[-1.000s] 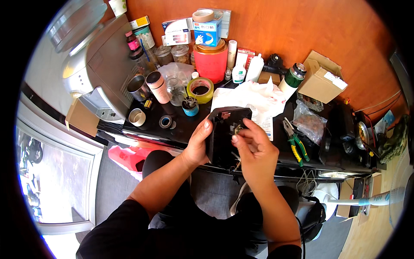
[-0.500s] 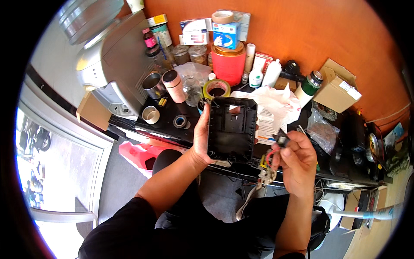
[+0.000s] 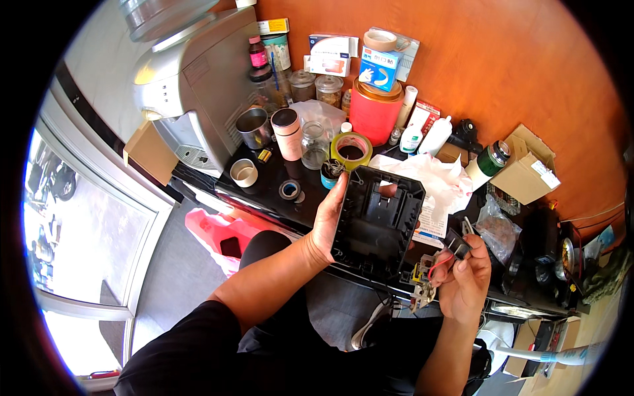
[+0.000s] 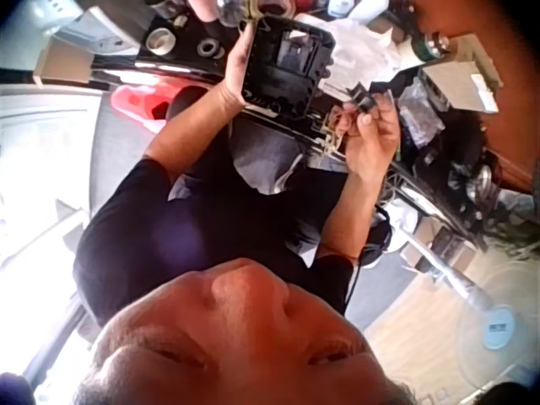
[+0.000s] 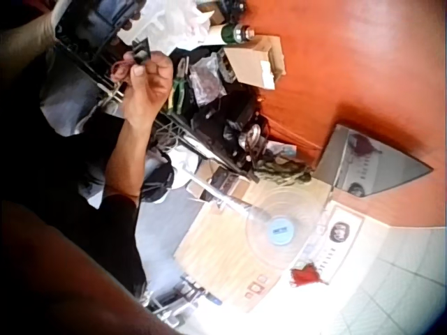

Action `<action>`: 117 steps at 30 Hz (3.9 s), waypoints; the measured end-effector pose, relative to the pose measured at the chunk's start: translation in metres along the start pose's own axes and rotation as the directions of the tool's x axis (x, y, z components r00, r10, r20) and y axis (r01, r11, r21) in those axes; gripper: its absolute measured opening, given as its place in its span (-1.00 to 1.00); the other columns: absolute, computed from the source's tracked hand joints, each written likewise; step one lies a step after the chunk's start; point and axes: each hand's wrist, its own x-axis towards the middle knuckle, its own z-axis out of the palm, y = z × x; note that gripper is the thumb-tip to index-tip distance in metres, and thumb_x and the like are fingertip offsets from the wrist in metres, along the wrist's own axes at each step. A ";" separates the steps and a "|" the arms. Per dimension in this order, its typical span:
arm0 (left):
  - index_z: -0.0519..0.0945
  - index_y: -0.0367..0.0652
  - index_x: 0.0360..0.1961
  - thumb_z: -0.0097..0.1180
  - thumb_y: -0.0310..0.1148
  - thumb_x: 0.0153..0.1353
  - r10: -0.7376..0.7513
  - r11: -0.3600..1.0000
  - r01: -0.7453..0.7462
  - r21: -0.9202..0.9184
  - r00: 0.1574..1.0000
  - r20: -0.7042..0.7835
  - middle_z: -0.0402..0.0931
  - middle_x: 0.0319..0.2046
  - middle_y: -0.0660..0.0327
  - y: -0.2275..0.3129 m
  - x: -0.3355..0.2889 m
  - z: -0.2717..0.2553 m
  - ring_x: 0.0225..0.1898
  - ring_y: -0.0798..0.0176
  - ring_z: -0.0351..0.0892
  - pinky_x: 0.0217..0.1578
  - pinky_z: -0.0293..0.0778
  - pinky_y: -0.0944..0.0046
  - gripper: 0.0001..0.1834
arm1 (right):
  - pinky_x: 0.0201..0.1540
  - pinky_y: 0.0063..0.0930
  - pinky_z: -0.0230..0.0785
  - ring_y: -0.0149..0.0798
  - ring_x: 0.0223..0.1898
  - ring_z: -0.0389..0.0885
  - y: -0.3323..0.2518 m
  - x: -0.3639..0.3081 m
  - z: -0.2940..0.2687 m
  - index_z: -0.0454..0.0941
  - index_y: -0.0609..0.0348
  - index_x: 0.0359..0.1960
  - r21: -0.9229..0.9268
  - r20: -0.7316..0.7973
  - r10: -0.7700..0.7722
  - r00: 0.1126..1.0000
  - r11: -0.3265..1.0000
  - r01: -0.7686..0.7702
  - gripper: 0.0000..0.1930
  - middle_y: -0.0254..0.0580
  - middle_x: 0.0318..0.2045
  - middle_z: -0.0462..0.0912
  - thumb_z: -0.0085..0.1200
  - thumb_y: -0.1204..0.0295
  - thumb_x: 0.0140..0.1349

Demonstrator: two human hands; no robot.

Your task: The person manipulates a green circuit board and a black plastic battery casing, connecting wires and using a screwdriver to secure the components within the housing.

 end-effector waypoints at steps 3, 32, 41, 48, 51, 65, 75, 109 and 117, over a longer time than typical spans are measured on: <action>0.34 -0.14 0.35 -0.06 0.51 0.18 -0.016 0.999 0.014 0.034 0.999 0.035 0.18 0.36 -0.37 0.003 -0.004 -0.006 0.35 -0.40 0.28 0.28 0.17 -0.53 0.01 | -0.44 -0.35 0.61 -0.22 -0.44 0.69 0.003 0.001 -0.001 0.41 0.25 0.07 0.011 -0.001 -0.013 1.000 1.000 0.013 -0.64 0.12 -0.20 0.72 0.23 0.51 0.29; 0.47 0.00 0.23 0.11 0.53 0.04 -0.034 0.998 0.030 0.062 0.998 0.061 0.17 0.39 -0.29 0.002 -0.009 -0.019 0.39 -0.48 0.17 0.32 0.07 -0.55 -0.05 | -0.32 -0.31 0.65 -0.19 -0.38 0.72 0.005 0.000 0.001 0.43 0.26 0.06 0.014 0.000 -0.021 1.000 1.000 0.021 -0.63 0.11 -0.21 0.73 0.26 0.52 0.26; 0.43 -0.06 0.25 0.01 0.56 0.07 -0.071 0.997 0.073 -0.006 0.984 0.164 0.18 0.37 -0.35 0.001 -0.008 -0.010 0.31 -0.47 0.29 0.21 0.26 -0.54 -0.01 | -0.26 -0.30 0.68 -0.21 -0.34 0.72 0.004 0.002 0.004 0.36 0.30 0.15 -0.002 0.021 -0.025 0.999 1.000 0.025 -0.52 0.05 -0.22 0.71 0.28 0.52 0.25; 0.45 -0.04 0.24 0.00 0.55 0.10 -0.104 0.989 0.119 -0.093 0.983 0.153 0.19 0.35 -0.36 0.003 -0.008 -0.002 0.29 -0.45 0.32 0.18 0.29 -0.52 -0.04 | -0.28 -0.29 0.67 -0.21 -0.34 0.73 0.006 0.002 0.003 0.36 0.30 0.17 -0.003 0.011 -0.024 1.000 1.000 0.024 -0.50 0.04 -0.22 0.72 0.29 0.48 0.26; 0.46 -0.04 0.23 0.00 0.54 0.11 -0.111 0.981 0.133 -0.142 0.982 0.151 0.19 0.35 -0.36 0.003 -0.008 0.001 0.29 -0.46 0.32 0.18 0.30 -0.52 -0.05 | -0.29 -0.29 0.67 -0.21 -0.34 0.73 0.006 0.002 0.002 0.36 0.30 0.17 0.003 0.019 -0.022 1.000 1.000 0.022 -0.52 0.03 -0.22 0.72 0.28 0.49 0.27; 0.37 -0.10 0.34 -0.02 0.55 0.12 -0.077 0.993 0.084 -0.079 0.993 0.088 0.20 0.36 -0.35 0.003 -0.005 -0.003 0.31 -0.43 0.31 0.21 0.27 -0.52 0.03 | -0.30 -0.31 0.66 -0.22 -0.36 0.73 0.007 0.001 0.002 0.38 0.29 0.16 -0.020 0.011 -0.030 1.000 0.999 0.030 -0.54 0.00 -0.23 0.72 0.26 0.49 0.28; 0.26 -0.15 0.42 -0.02 0.55 0.11 -0.074 0.994 0.078 -0.073 0.996 0.057 0.18 0.38 -0.35 0.002 -0.004 -0.002 0.32 -0.43 0.31 0.23 0.24 -0.53 0.12 | -0.30 -0.30 0.65 -0.23 -0.37 0.72 0.006 -0.001 0.000 0.39 0.27 0.16 -0.035 0.004 -0.041 0.999 0.999 0.041 -0.54 -0.01 -0.23 0.72 0.28 0.46 0.28; 0.40 -0.13 0.25 0.03 0.46 0.17 0.029 0.997 -0.030 0.072 1.000 0.003 0.40 0.28 -0.10 -0.004 -0.002 -0.020 0.30 -0.26 0.39 0.29 0.28 -0.38 -0.08 | -0.21 -0.26 0.64 -0.16 -0.25 0.73 0.007 0.000 -0.001 0.45 0.33 0.16 0.015 -0.001 -0.025 1.000 1.000 0.025 -0.62 0.08 -0.16 0.72 0.17 0.47 0.36; 0.43 -0.02 0.27 0.18 0.36 0.15 0.031 0.972 -0.038 0.231 0.999 0.036 0.45 0.24 0.15 -0.002 -0.010 -0.012 0.33 -0.07 0.38 0.32 0.28 -0.27 -0.15 | -0.25 -0.26 0.65 -0.14 -0.29 0.74 0.007 0.000 -0.001 0.45 0.29 0.14 0.029 0.033 -0.027 0.999 0.999 0.026 -0.64 0.12 -0.17 0.72 0.17 0.48 0.35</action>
